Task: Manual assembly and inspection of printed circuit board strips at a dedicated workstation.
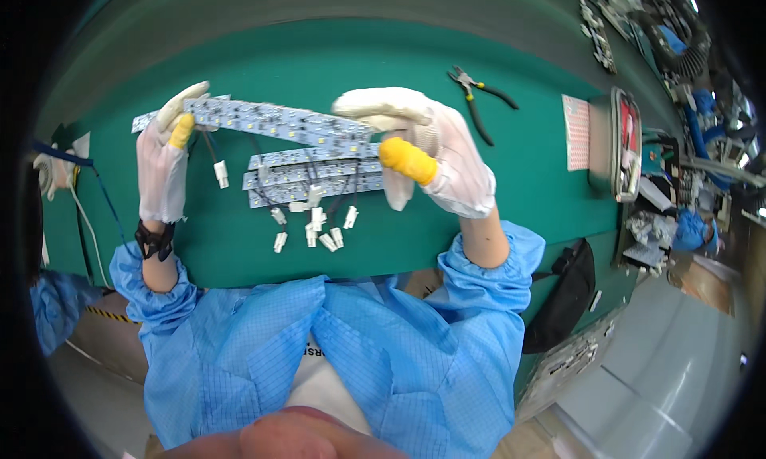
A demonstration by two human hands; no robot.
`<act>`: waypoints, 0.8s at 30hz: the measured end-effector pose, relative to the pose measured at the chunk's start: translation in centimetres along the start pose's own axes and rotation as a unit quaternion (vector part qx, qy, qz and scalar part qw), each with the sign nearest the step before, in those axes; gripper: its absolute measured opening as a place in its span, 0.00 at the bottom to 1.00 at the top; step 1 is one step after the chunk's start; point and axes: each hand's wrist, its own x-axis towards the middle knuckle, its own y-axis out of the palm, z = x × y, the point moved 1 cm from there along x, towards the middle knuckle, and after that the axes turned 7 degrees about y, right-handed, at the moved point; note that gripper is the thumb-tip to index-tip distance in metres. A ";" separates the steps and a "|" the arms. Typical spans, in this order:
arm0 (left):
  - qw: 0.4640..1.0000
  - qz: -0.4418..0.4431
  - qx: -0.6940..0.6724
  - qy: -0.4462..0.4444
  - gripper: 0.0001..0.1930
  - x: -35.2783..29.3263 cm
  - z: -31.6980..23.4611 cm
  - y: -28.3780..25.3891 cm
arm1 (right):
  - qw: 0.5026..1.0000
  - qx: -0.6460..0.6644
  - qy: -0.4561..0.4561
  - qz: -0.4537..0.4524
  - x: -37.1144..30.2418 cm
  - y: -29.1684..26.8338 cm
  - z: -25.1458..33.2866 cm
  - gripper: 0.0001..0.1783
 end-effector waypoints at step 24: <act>0.948 0.014 -0.308 0.076 0.31 -2.0 -1.6 0.5 | 0.993 0.012 0.045 -0.106 1.1 -1.0 -1.9 0.20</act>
